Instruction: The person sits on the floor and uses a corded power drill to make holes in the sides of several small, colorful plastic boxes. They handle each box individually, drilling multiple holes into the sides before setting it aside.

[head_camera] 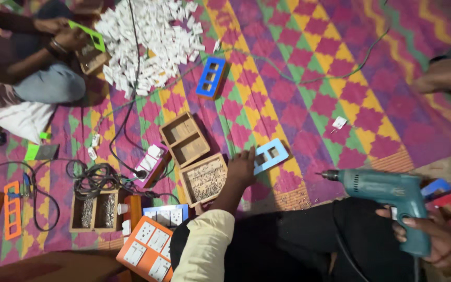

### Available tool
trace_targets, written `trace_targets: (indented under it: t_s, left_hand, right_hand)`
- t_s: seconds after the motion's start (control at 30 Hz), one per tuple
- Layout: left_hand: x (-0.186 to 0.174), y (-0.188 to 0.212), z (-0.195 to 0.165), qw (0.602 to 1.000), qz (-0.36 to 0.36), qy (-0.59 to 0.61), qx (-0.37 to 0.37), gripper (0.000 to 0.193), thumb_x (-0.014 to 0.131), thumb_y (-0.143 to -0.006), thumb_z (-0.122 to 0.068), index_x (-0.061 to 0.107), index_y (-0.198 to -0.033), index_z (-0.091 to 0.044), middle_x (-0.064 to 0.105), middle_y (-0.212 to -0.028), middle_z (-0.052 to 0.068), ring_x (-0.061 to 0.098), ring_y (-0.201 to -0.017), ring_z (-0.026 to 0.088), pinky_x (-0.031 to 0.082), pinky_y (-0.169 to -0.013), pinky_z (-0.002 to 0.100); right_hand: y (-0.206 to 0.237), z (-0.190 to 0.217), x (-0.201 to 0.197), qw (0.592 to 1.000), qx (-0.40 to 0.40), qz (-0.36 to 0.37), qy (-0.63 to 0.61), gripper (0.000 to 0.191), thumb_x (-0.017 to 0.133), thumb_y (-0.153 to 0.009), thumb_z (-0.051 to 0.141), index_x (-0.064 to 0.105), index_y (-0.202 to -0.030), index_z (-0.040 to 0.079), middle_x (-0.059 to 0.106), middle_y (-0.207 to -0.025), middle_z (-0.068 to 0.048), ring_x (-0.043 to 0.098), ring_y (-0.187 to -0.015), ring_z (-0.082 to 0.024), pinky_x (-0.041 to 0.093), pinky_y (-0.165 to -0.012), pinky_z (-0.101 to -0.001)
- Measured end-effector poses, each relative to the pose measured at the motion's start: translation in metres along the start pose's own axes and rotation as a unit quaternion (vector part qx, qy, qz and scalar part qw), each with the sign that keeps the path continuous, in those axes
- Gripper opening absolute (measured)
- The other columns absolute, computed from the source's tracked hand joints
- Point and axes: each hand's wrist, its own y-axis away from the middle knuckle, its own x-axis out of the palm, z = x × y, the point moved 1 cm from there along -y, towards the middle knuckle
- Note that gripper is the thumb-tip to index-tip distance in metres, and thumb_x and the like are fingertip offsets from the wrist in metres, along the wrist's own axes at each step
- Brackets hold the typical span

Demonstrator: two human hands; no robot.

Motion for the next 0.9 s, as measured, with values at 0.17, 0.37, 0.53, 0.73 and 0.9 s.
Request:
trace_targets:
  t_s: [0.17,0.37,0.53,0.73,0.9]
  left_hand:
    - [0.004,0.028,-0.023,0.995,0.072,0.019,-0.072,0.123,0.094,-0.064,-0.045,0.022,-0.160,-0.015,0.050,-0.143,0.014,0.046,-0.133,0.044,0.052,-0.098,0.052]
    - [0.021,0.066,-0.068,0.979,-0.106,0.058,-0.166,0.085,0.077,-0.084,-0.029,0.035,-0.156,-0.015,0.052,-0.140,0.017,0.053,-0.120,0.045,0.055,-0.081,0.057]
    - [0.023,0.089,-0.073,0.967,-0.151,0.096,-0.183,0.063,0.067,-0.085,-0.020,0.051,-0.146,-0.019,0.062,-0.128,0.009,0.059,-0.111,0.043,0.058,-0.079,0.051]
    - [0.012,0.103,-0.080,0.961,-0.107,0.137,-0.217,0.050,0.060,-0.097,-0.020,0.052,-0.146,-0.027,0.059,-0.136,0.006,0.061,-0.108,0.043,0.058,-0.082,0.051]
    - [0.008,0.108,-0.071,0.956,-0.054,0.189,-0.220,0.086,0.075,-0.072,-0.027,0.043,-0.152,-0.026,0.047,-0.142,0.011,0.056,-0.114,0.044,0.055,-0.087,0.052]
  right_hand:
    - [0.033,0.037,0.038,0.966,-0.196,0.157,-0.053,0.073,0.072,-0.093,0.008,0.039,-0.157,-0.001,0.055,-0.149,-0.032,0.058,-0.093,-0.020,0.052,-0.078,-0.0403]
    - [0.078,0.088,0.071,0.951,-0.101,-0.002,0.294,0.059,0.082,-0.089,0.021,0.054,-0.138,0.004,0.062,-0.129,-0.023,0.064,-0.095,-0.022,0.057,-0.081,-0.0397]
    - [0.067,0.106,0.128,0.738,0.065,-0.112,0.662,0.049,0.089,-0.086,0.031,0.067,-0.123,0.008,0.068,-0.113,-0.015,0.068,-0.097,-0.023,0.061,-0.083,-0.0391]
    - [0.038,0.113,0.234,0.661,-0.129,0.019,0.739,0.053,0.079,-0.075,0.042,0.070,-0.119,0.013,0.078,-0.099,-0.012,0.075,-0.097,-0.028,0.055,-0.086,-0.0410]
    - [0.002,0.110,0.268,0.654,-0.046,-0.007,0.755,0.058,0.075,-0.080,0.062,0.074,-0.099,0.008,0.077,-0.082,-0.013,0.076,-0.082,-0.028,0.056,-0.079,-0.0420]
